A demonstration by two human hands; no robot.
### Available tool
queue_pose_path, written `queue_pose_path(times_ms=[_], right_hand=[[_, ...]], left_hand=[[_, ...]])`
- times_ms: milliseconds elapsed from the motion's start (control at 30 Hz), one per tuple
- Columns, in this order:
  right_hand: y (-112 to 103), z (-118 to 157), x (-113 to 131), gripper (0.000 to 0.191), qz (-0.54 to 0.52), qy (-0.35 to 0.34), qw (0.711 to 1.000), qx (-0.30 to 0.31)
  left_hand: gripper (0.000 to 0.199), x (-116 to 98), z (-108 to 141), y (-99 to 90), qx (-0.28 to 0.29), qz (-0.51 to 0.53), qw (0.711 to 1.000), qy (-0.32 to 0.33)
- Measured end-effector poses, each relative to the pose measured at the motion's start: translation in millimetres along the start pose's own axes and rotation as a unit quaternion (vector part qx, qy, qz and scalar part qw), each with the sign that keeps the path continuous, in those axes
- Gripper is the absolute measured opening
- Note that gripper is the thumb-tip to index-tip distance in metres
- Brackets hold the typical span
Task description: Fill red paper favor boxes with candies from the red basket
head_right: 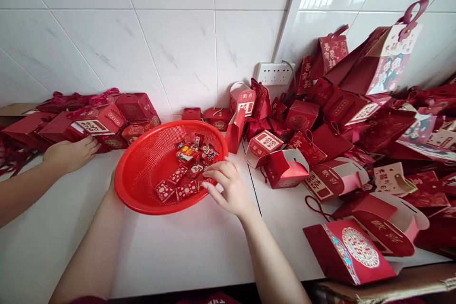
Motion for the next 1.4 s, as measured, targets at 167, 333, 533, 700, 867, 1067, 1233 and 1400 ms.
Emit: queue_pose_path(times_ms=[167,333,533,700,867,1067,1233,1400], right_hand=[[-39.5,4.9,-25.7,0.016,0.024,0.065,0.992,-0.102],[-97.5,-0.2,-64.6,0.02,0.079,0.166,0.971,-0.15],[-132.4,-25.9,-96.9,0.018,0.062,0.231,0.956,-0.17],[-89.6,-83.2,-86.1,0.019,0.07,0.174,0.981,-0.046],[-20.9,-164.9,-92.6,0.024,0.096,0.143,0.978,0.115],[66.5,-237.6,-144.0,0.031,0.091,0.17,0.949,0.249],[107.9,-250.6,-175.5,0.034,0.073,0.191,0.935,0.29],[119.6,-250.8,-177.6,0.036,0.032,0.169,0.947,0.271]], left_hand=[[0.071,-2.2,24.3,-3.7,0.027,0.145,0.989,-0.003],[0.053,-3.6,47.4,-1.7,0.022,0.216,0.976,0.01],[0.054,-4.0,56.6,3.0,-0.009,0.232,0.972,0.036],[0.06,-8.2,56.9,6.2,0.001,0.234,0.971,0.049],[0.075,-4.8,57.8,5.1,-0.009,0.175,0.984,0.023],[0.076,-1.7,58.7,1.6,-0.012,0.163,0.986,0.012],[0.069,0.7,60.3,0.4,-0.007,0.232,0.972,0.03],[0.069,6.6,60.9,-0.4,-0.008,0.259,0.966,0.022]])
Point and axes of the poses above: each hand's wrist, its own z-axis away from the middle knuckle, its own y-axis out of the palm, x = y × z, the point moved 9 cm from there along -z, towards the middle knuckle, and after that the axes turned 8 degrees about x, right-handed, at the moved point
